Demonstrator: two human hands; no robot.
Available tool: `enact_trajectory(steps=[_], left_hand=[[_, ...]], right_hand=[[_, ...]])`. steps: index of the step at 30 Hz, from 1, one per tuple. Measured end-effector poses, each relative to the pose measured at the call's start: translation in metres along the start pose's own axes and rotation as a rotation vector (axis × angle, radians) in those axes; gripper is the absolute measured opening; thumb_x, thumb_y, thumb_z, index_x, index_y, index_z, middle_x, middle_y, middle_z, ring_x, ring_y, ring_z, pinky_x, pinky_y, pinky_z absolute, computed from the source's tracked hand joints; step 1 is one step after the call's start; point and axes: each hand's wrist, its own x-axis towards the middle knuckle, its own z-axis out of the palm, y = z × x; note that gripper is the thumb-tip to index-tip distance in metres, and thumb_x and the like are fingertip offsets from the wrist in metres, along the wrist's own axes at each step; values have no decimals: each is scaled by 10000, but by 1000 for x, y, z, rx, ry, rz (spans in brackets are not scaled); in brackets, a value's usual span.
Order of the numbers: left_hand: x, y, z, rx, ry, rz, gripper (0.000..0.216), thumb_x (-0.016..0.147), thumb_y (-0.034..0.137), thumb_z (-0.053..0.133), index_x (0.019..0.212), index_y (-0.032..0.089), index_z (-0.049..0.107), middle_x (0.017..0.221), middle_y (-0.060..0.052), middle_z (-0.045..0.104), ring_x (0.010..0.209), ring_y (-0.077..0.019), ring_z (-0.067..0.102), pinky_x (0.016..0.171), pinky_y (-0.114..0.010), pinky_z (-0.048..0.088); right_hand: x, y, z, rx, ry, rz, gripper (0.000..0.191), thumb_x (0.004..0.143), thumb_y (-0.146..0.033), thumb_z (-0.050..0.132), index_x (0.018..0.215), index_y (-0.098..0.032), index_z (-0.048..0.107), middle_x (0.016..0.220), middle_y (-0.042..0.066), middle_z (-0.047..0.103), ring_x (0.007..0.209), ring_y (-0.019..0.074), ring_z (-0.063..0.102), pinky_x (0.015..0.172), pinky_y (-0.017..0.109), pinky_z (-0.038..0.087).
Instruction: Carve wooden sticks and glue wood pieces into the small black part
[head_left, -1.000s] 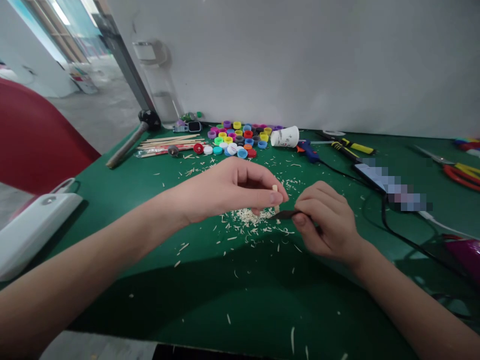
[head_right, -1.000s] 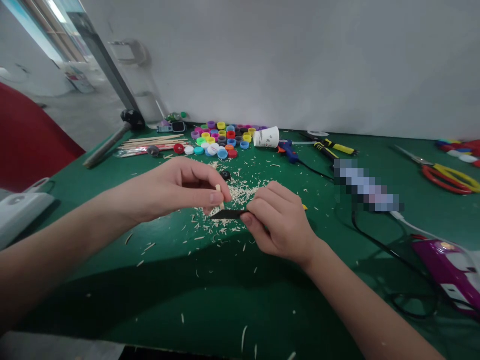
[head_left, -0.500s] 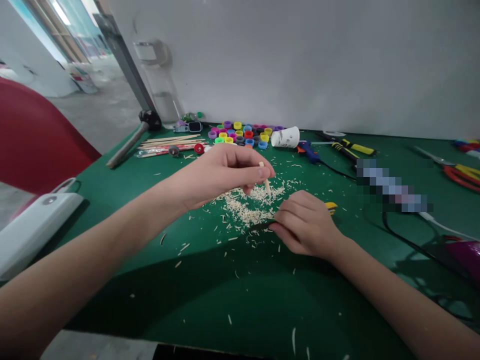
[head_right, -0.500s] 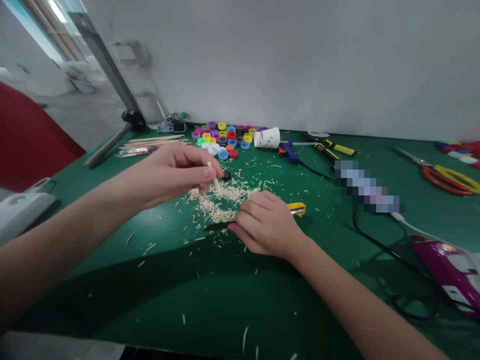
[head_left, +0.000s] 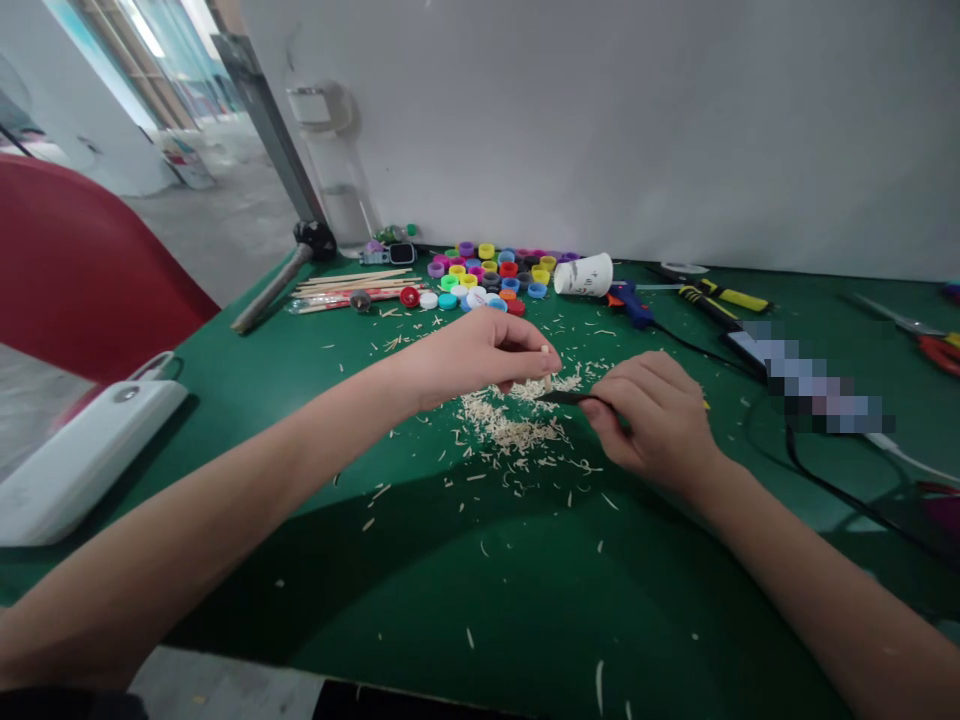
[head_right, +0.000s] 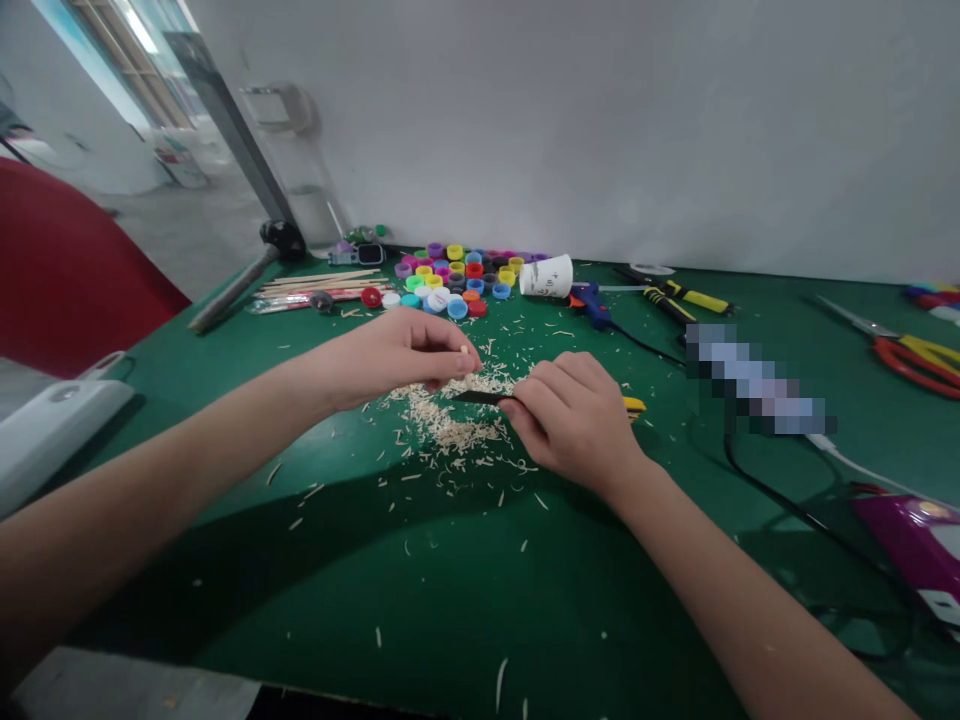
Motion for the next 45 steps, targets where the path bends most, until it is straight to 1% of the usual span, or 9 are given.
enact_trajectory(steps=[4,13,17,19,22,26,30,40,45], left_hand=[[3,-3,2,26,-39,-19,160,783,331,645,745,177,657,654,3,519,610,-92,453,567,-236,388],[-2,2,8,123,-7,6,213,799,369,614,743,165,644,684,-3,523,599,-89,431,535,-236,336],[-7,12,6,120,28,80,227,841,339,570,702,163,603,684,-3,533,611,-85,455,567,-235,372],[-9,18,4,165,63,108,221,851,333,561,713,167,610,691,-8,546,597,-85,450,542,-237,353],[-11,19,1,221,108,105,216,839,344,577,720,169,623,662,-2,534,570,-83,422,506,-239,320],[-6,7,0,219,132,83,225,827,364,588,732,164,629,644,5,513,569,-82,403,506,-242,314],[-4,0,0,201,101,50,244,825,392,584,735,170,630,655,5,509,572,-83,401,506,-247,308],[-9,10,8,156,42,55,193,830,321,585,761,150,641,673,1,528,580,-76,414,504,-228,310],[-9,7,11,32,36,81,193,831,311,606,748,138,622,670,10,526,601,-73,425,534,-220,340]], right_hand=[[-2,1,4,-26,-51,-13,106,834,-227,556,738,-196,527,691,26,572,688,171,466,605,334,347],[-1,-2,3,-22,-74,-57,105,832,-219,554,732,-187,545,683,24,563,682,165,435,613,321,330],[-1,-9,8,-23,-213,-195,146,838,-221,546,696,-190,561,658,4,531,677,157,416,665,321,334],[-1,-9,10,-34,-255,-193,169,855,-239,528,696,-193,562,659,1,530,679,156,412,693,326,342],[-2,-6,9,-42,-202,-121,143,852,-250,534,721,-196,551,681,13,555,696,165,430,707,334,358],[-2,-1,4,12,-54,-61,87,815,-204,575,747,-205,520,687,12,573,686,165,456,673,330,370],[0,1,1,33,42,9,101,799,-176,583,755,-209,497,680,10,562,670,163,466,645,330,373],[2,-3,2,77,-3,19,129,798,-158,593,757,-209,482,685,10,565,682,160,460,647,334,370],[1,-5,-1,118,-18,34,115,806,-143,561,758,-208,479,682,16,556,691,162,464,657,337,370]])
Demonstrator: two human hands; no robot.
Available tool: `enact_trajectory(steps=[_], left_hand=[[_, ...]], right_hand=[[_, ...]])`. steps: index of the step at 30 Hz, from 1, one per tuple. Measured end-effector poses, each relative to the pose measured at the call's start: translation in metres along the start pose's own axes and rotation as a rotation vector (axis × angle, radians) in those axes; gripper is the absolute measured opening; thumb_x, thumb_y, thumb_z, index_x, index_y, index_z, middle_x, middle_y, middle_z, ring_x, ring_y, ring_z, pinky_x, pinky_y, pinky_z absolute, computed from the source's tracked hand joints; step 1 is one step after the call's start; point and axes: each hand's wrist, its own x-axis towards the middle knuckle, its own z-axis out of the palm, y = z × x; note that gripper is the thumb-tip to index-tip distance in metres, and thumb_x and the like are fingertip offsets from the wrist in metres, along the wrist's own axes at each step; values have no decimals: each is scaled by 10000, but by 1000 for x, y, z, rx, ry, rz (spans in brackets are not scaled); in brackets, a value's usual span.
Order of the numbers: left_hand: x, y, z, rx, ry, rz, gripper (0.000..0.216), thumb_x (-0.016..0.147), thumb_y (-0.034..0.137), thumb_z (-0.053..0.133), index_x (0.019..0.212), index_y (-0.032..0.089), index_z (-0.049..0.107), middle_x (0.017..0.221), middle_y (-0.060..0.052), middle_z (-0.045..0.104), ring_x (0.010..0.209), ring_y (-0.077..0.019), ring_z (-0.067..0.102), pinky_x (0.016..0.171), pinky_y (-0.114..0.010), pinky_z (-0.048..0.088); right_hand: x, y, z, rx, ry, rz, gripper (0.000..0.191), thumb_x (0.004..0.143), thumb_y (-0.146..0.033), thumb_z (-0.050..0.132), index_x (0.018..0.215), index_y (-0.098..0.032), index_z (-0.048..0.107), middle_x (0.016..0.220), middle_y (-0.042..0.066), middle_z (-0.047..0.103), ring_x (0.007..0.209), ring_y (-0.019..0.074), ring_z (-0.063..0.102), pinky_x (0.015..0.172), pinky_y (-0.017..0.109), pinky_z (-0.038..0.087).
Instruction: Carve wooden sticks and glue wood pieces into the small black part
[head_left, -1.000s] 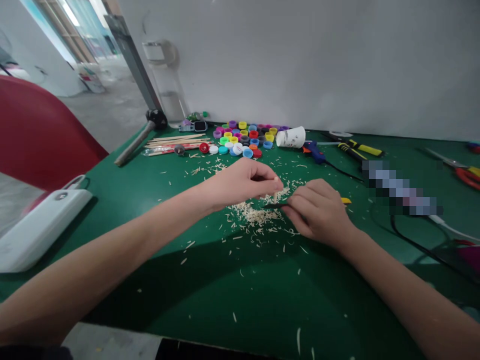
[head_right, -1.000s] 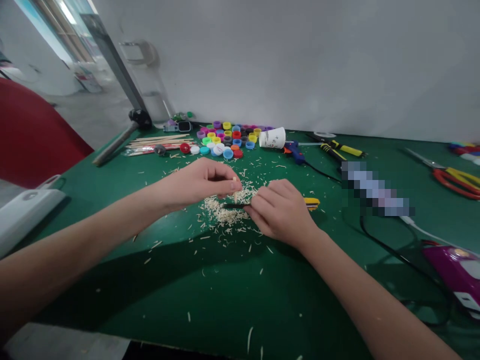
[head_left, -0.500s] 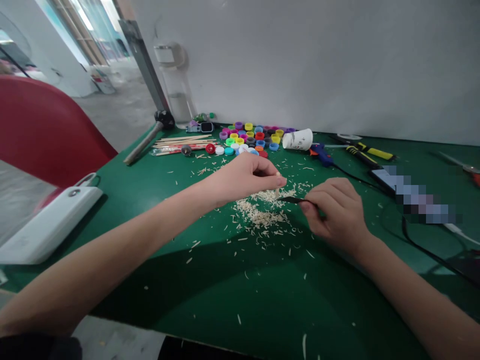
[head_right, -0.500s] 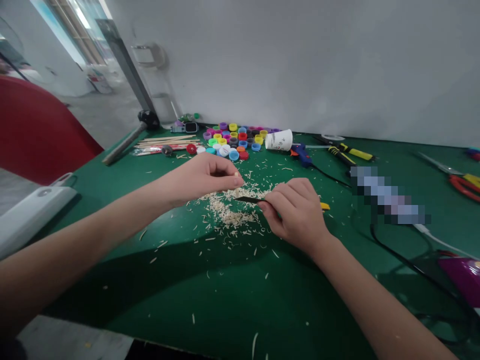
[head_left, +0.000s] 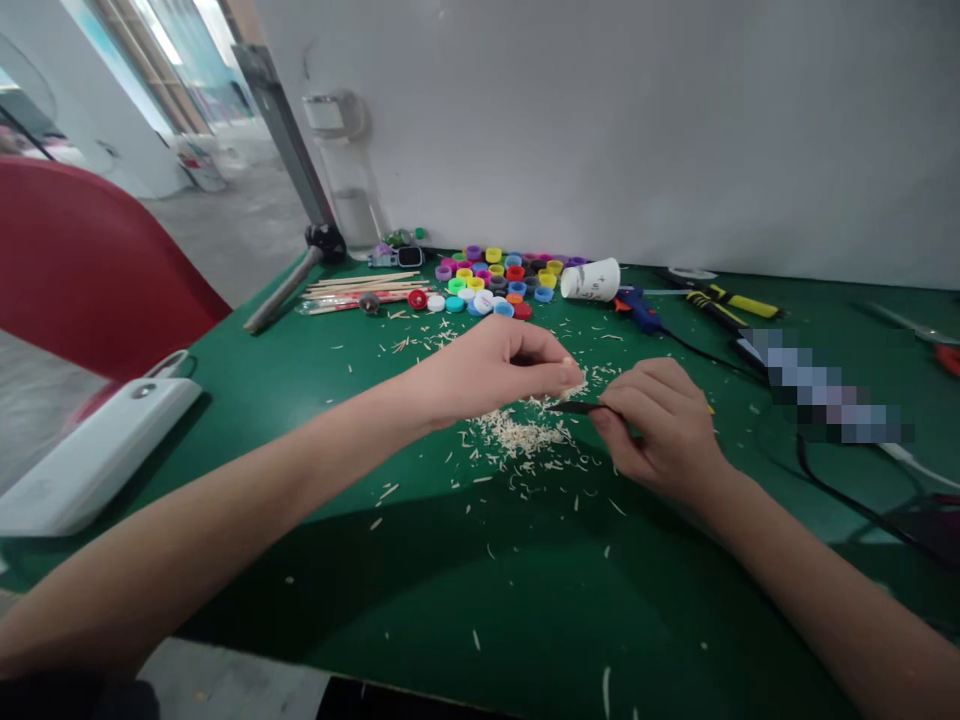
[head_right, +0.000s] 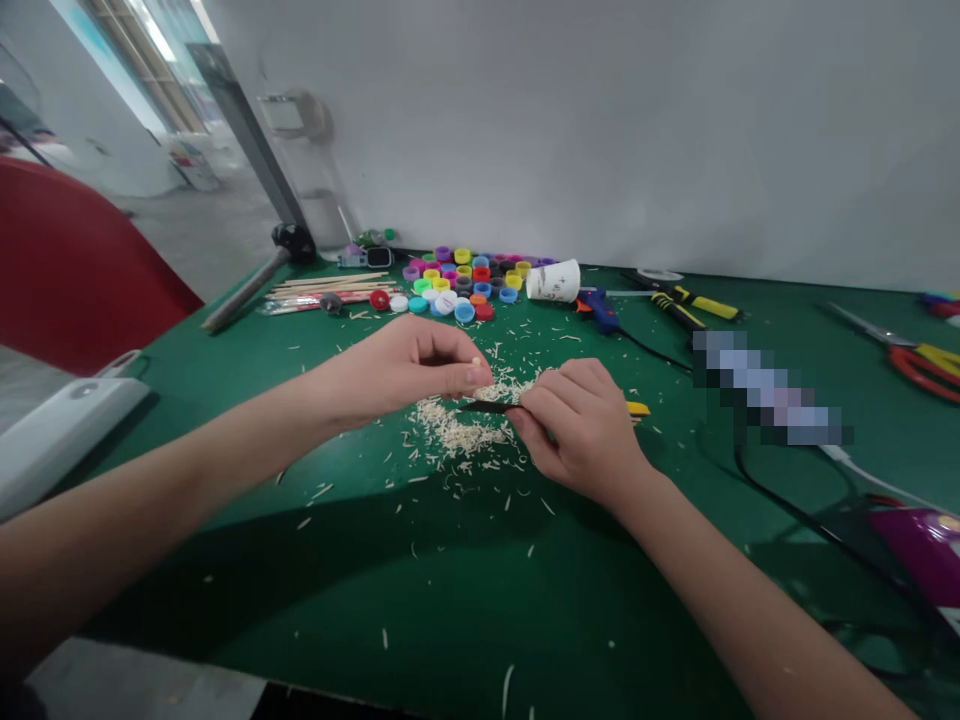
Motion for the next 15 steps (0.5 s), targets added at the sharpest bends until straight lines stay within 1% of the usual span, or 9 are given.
enact_trajectory(steps=[4,9,11,13,15], left_hand=[[1,-5,4,-87,-5,35,182,846,305,601,778,137,623,712,0,563,639,-77,465,574,-221,377],[-1,-6,9,-110,-16,72,162,843,304,617,814,147,645,751,-8,596,639,-72,480,572,-206,391],[-3,-1,9,-166,5,125,157,856,301,605,817,156,650,738,-3,597,637,-68,494,570,-195,398],[-5,7,7,-220,61,209,159,872,302,587,817,170,656,702,8,589,616,-62,496,564,-186,403],[-8,15,4,-126,89,231,126,851,277,619,804,172,671,713,-3,604,629,-69,509,568,-191,408]], right_hand=[[-1,-2,-5,14,-5,5,123,816,-137,546,743,-209,477,685,22,554,703,165,461,654,336,359],[-3,-5,-10,32,-38,20,145,854,-154,490,719,-205,478,682,27,531,703,162,431,653,330,337],[-4,-8,-8,0,-96,-27,174,867,-182,482,695,-203,485,667,20,515,690,158,398,662,329,325],[-4,-12,-4,-37,-189,-131,197,874,-209,486,678,-200,501,650,3,499,670,149,361,684,329,319],[-4,-14,0,-57,-235,-184,210,879,-232,491,674,-195,515,644,-7,490,662,143,344,698,327,317]])
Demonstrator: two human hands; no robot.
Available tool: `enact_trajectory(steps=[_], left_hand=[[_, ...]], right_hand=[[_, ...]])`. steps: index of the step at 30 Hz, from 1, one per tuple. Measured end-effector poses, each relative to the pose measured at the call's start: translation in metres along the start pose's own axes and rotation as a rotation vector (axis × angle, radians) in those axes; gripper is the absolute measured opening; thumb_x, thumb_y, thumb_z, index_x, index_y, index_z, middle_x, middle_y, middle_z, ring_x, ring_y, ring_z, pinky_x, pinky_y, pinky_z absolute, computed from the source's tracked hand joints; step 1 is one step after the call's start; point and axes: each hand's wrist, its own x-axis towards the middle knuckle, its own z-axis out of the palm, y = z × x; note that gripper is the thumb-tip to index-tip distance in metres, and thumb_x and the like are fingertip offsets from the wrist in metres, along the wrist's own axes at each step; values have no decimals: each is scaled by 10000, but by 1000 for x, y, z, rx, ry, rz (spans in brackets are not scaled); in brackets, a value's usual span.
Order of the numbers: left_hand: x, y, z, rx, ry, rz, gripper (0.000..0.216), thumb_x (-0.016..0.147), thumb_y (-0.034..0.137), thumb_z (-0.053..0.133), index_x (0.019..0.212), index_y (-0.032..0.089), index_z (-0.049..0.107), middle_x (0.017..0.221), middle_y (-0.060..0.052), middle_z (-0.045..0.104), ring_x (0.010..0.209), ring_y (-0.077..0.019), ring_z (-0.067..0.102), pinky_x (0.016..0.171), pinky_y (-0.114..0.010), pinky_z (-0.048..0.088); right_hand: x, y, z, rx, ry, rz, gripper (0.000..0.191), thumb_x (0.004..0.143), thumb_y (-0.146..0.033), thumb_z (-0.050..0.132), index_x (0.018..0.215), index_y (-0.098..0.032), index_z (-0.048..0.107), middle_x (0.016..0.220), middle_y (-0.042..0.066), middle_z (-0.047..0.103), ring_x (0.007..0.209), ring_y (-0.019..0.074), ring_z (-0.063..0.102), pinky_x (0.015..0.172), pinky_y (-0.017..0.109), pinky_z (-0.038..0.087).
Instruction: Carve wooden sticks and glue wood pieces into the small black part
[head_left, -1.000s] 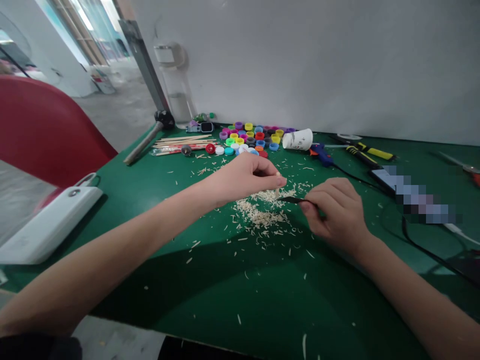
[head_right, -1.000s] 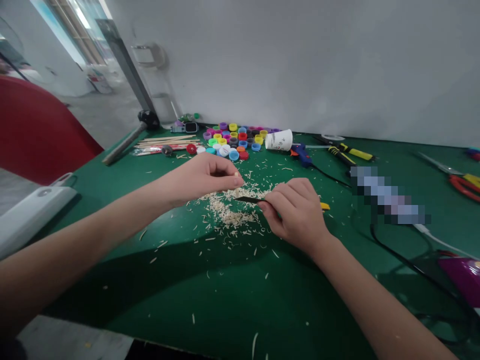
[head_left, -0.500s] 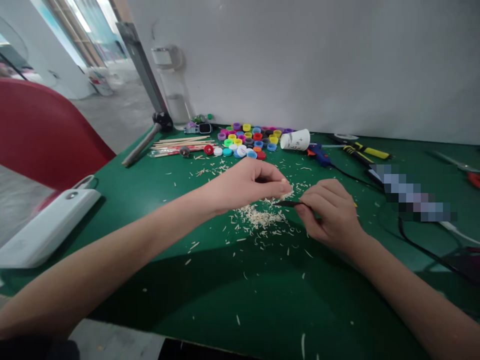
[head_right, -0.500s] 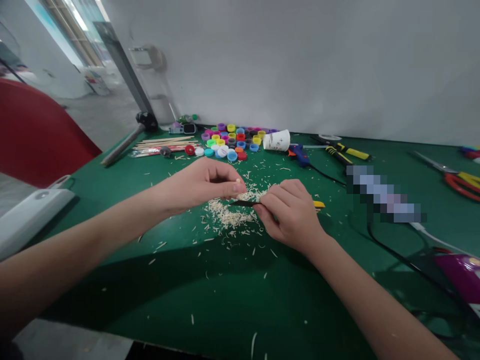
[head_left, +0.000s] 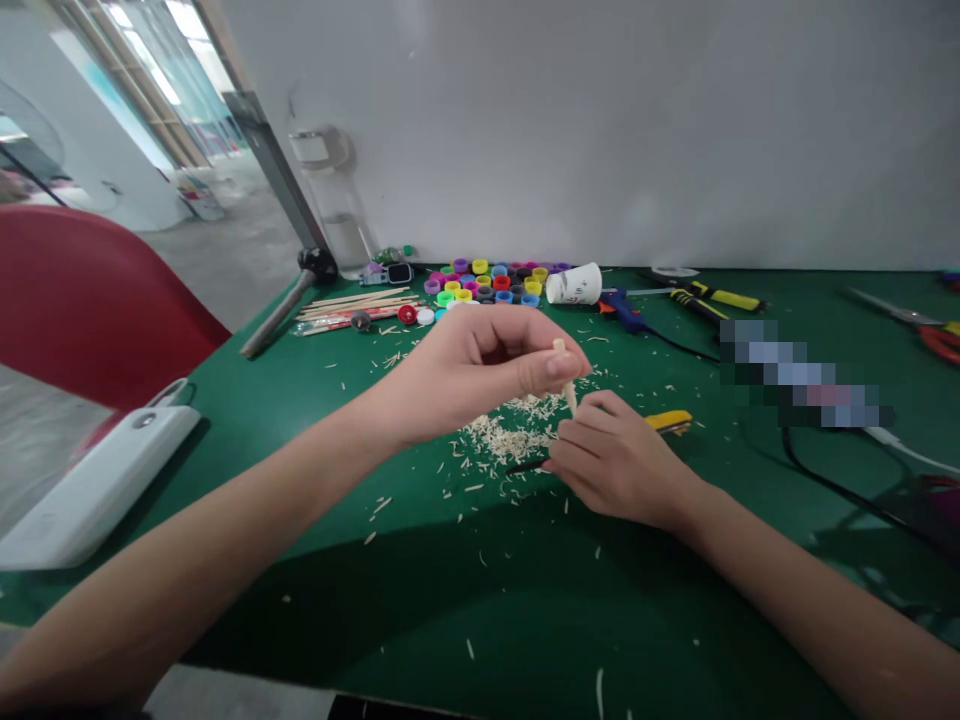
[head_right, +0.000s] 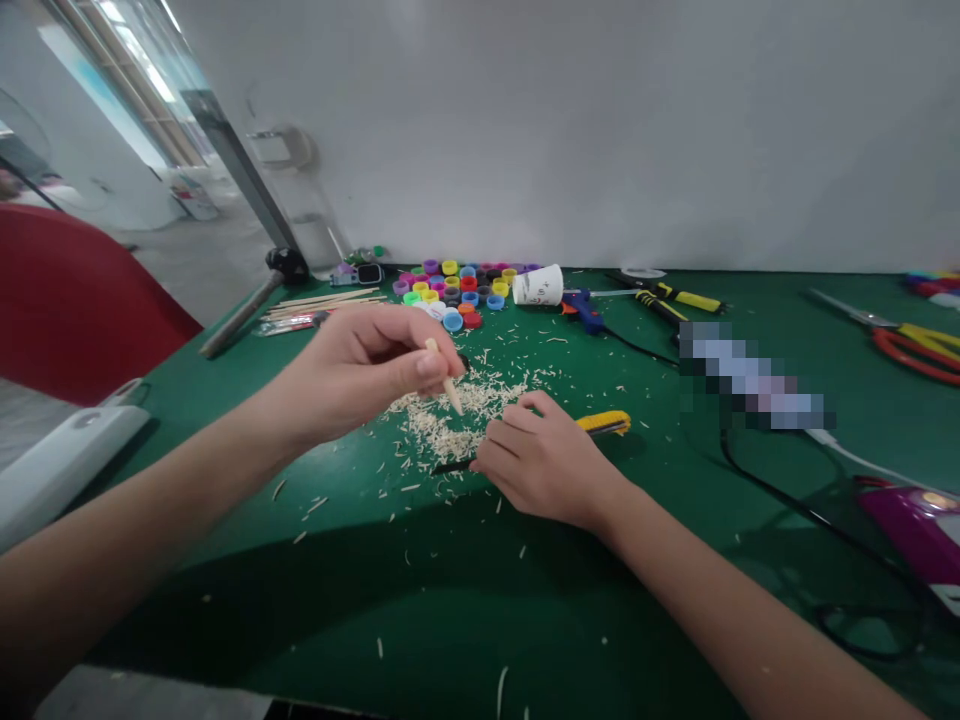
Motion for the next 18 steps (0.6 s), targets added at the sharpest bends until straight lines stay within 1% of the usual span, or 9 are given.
enact_trajectory(steps=[3,7,11,14,18], left_hand=[[0,5,-2,52,22,-10,127,837,286,637,783,175,671,691,0,593,599,-66,484,523,-187,380],[3,-5,-3,39,48,-87,171,831,314,639,748,165,634,692,-2,577,606,-70,472,527,-193,371],[4,-12,-2,124,35,-179,205,836,334,622,733,159,599,655,9,528,571,-70,420,507,-207,331],[3,-10,-1,165,21,-218,214,841,336,607,724,157,582,648,17,498,567,-70,396,504,-213,313],[2,-7,1,183,17,-232,241,841,350,598,699,160,555,625,29,458,553,-68,371,495,-215,294]], right_hand=[[0,2,1,1,69,66,199,875,-236,494,684,-187,515,649,6,496,674,149,365,685,327,330],[-3,7,-7,58,213,130,127,838,-181,530,717,-192,490,652,16,517,683,159,418,667,335,359],[-5,10,-14,88,336,235,104,832,-145,521,763,-205,473,694,22,529,703,168,454,667,344,381],[-2,9,-15,74,343,262,110,831,-136,519,768,-210,467,700,24,527,704,171,457,663,347,386],[2,7,-13,66,306,238,115,823,-138,536,766,-212,468,696,19,532,698,166,457,664,347,381]])
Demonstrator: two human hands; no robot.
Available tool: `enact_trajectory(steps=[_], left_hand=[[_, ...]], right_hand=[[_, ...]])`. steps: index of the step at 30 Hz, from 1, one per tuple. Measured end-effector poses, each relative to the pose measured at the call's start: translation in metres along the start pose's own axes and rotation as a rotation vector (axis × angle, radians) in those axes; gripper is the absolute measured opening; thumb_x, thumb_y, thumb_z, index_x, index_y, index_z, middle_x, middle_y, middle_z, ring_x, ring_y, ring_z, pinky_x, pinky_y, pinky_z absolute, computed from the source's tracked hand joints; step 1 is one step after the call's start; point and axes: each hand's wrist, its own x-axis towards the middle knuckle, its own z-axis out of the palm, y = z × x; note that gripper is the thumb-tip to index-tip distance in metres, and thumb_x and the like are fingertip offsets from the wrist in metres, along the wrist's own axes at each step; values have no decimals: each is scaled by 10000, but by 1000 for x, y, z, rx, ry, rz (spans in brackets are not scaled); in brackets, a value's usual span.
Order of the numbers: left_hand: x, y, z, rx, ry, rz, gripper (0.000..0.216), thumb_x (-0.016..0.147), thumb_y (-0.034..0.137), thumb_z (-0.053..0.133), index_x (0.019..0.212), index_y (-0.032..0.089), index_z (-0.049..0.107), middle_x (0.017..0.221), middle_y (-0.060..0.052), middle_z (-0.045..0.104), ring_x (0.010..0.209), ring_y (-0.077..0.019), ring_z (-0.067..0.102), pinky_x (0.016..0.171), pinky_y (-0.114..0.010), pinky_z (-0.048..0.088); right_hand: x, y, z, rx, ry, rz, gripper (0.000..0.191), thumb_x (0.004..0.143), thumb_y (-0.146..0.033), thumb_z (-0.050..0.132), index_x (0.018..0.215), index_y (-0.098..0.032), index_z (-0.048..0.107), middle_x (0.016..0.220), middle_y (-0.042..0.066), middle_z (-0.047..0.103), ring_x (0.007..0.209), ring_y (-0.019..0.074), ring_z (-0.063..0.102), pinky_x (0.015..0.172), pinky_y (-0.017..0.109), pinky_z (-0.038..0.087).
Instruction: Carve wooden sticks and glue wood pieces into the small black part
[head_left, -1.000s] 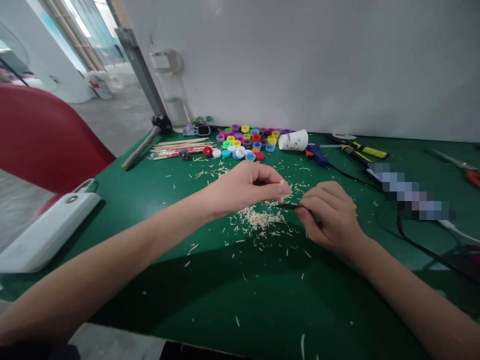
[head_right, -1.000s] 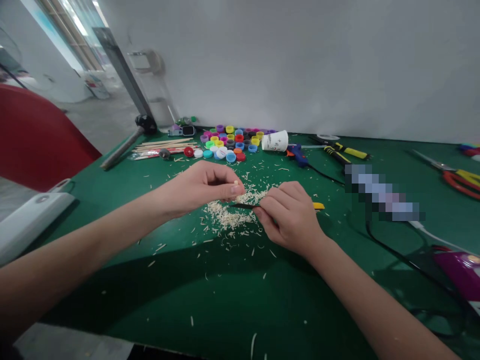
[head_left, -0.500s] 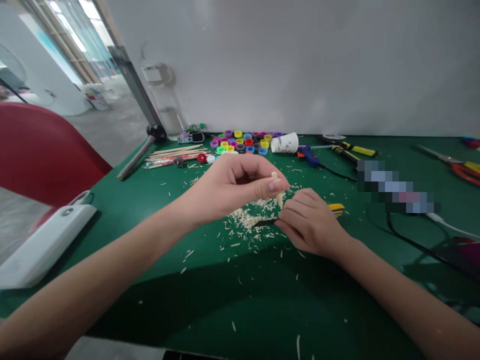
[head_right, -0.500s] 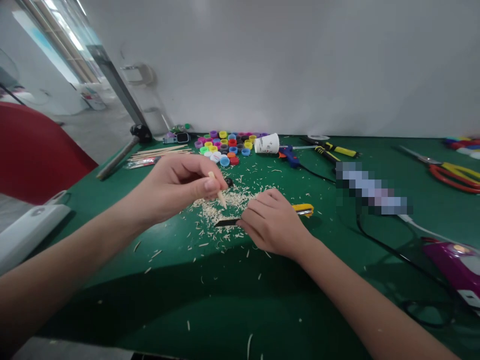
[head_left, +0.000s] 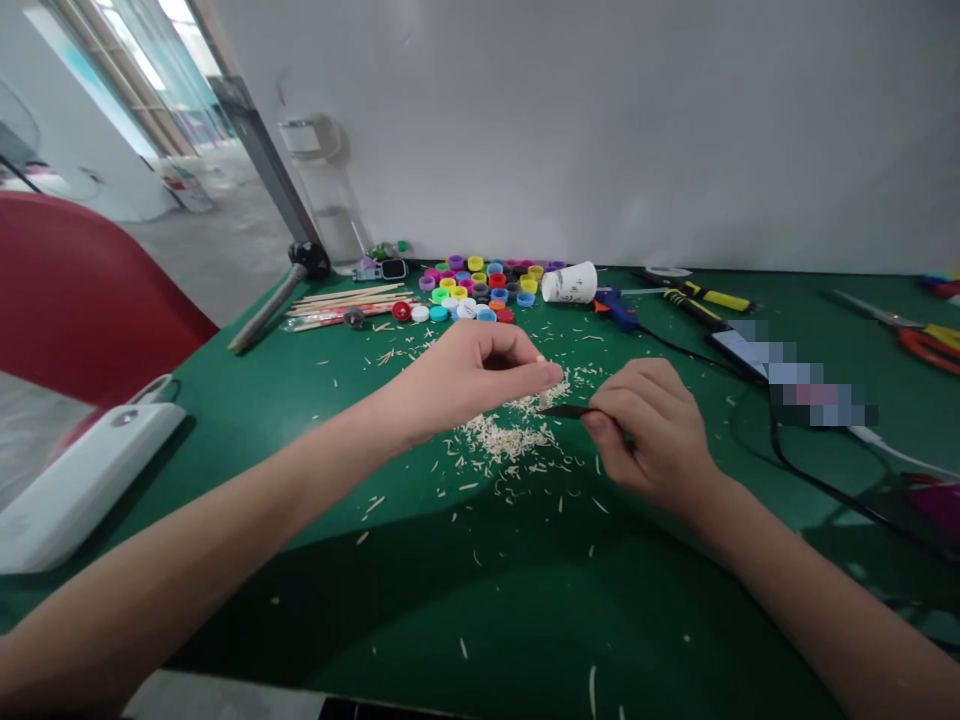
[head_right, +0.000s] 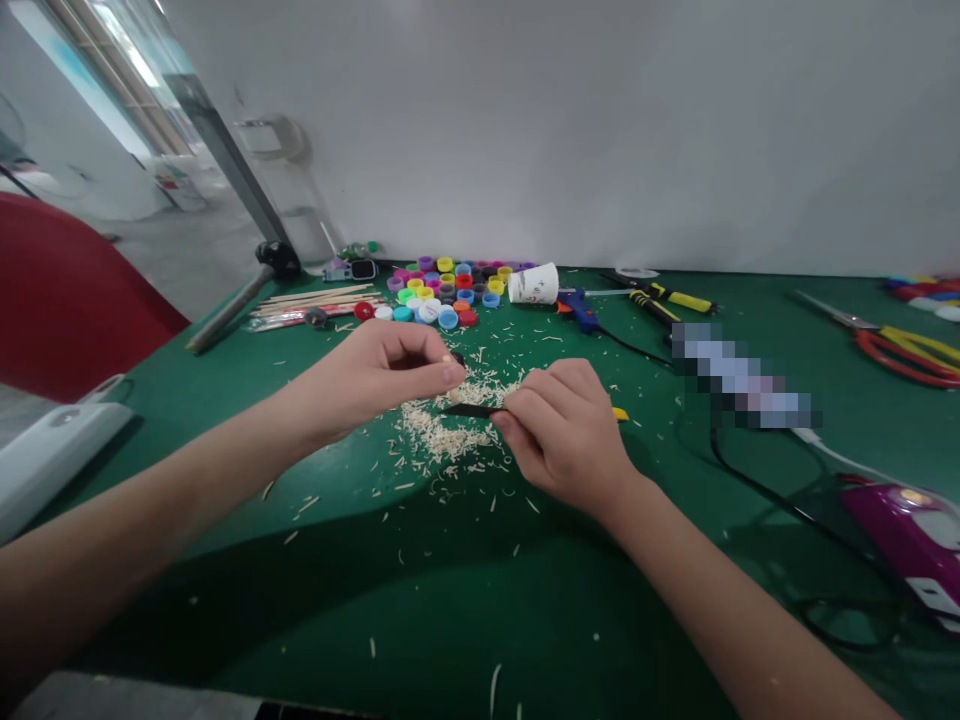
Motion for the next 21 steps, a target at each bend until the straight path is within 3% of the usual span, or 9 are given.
enact_trajectory(steps=[11,18,21], left_hand=[[-1,3,1,103,-52,-15,234,827,364,599,708,164,577,663,11,536,568,-75,428,496,-217,338],[-7,19,0,60,52,86,248,825,323,609,649,162,538,589,22,483,516,-67,385,446,-217,293],[-7,20,0,66,51,81,229,817,312,612,655,160,555,613,10,522,530,-72,416,454,-216,313]], right_hand=[[-1,-1,2,-4,-51,-29,103,834,-152,536,756,-203,491,695,22,548,708,164,443,671,341,358],[-3,-4,12,-136,-288,-166,183,874,-248,510,700,-197,540,666,10,518,679,160,396,710,350,350],[-4,-3,12,-108,-242,-159,150,862,-235,519,721,-190,540,665,14,525,682,161,415,710,352,359]])
